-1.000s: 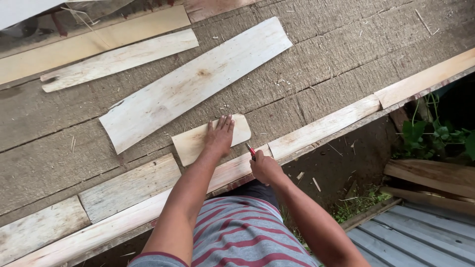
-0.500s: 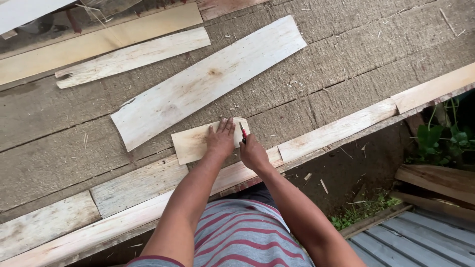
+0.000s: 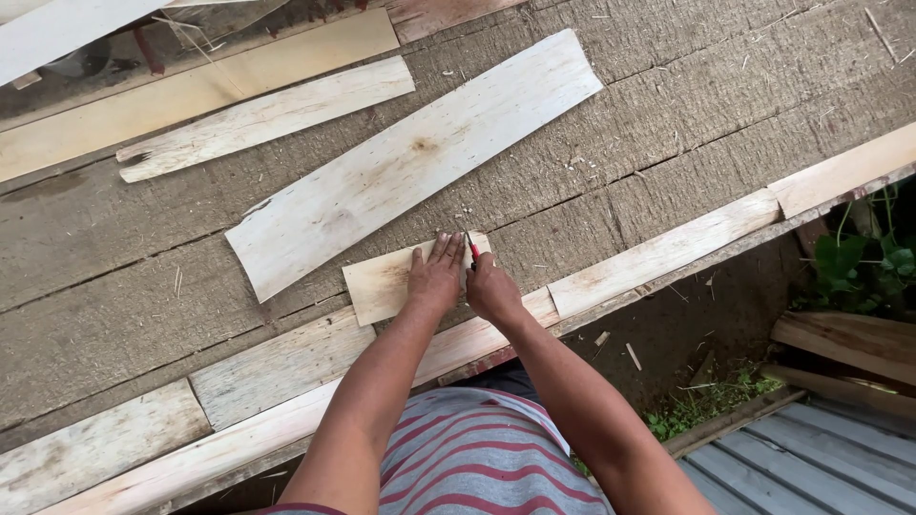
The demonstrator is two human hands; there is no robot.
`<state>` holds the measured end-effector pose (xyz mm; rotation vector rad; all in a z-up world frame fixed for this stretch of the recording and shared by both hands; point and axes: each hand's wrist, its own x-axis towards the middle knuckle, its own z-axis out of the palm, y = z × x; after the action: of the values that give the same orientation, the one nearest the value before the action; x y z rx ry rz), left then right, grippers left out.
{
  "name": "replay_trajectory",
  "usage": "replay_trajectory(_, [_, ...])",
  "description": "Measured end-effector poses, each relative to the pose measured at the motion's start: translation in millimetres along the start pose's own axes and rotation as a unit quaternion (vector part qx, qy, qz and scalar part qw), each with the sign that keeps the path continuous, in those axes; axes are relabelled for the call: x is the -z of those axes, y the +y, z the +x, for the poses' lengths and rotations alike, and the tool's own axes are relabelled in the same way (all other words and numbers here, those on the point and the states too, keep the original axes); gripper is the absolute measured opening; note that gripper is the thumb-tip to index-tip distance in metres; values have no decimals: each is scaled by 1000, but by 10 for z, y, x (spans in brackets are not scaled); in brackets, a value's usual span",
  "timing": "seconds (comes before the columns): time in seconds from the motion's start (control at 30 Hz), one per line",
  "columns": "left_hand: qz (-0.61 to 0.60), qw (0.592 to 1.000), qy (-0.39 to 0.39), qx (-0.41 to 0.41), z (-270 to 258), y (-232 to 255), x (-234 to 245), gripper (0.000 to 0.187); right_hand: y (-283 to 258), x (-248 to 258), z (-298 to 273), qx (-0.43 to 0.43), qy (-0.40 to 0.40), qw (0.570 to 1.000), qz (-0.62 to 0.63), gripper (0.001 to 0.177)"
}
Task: The person uses a red utility knife to cut a long, thin piece of light-colored wood on a wooden workbench. They make several cuts, separating the wood into smaller pieces and placing them aside. The person continues to cut and arrange the wood pieces throughout the clip.
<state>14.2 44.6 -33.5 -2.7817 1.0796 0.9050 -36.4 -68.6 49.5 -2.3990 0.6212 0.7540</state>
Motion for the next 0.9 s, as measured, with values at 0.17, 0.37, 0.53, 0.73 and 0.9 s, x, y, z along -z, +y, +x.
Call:
replay_trajectory(0.17, [-8,1000,-1,-2,-90,24,98,95,-94,72,-46,-18,-18,1000,-8,30])
replay_trajectory(0.37, [-7,1000,4,2,-64,27,137,95,-93,97,47,-12,-31,999,-16,32])
replay_trajectory(0.53, [-15,999,-34,8,-122,68,203,105,-356,399,-300,-7,-48,999,-11,33])
replay_trajectory(0.73, [-11,999,-45,23,-71,92,196,98,5,44,65,-12,-49,999,-19,33])
replay_trajectory(0.9, [5,998,-42,38,-173,173,316,86,-125,180,-237,0,-49,999,-20,31])
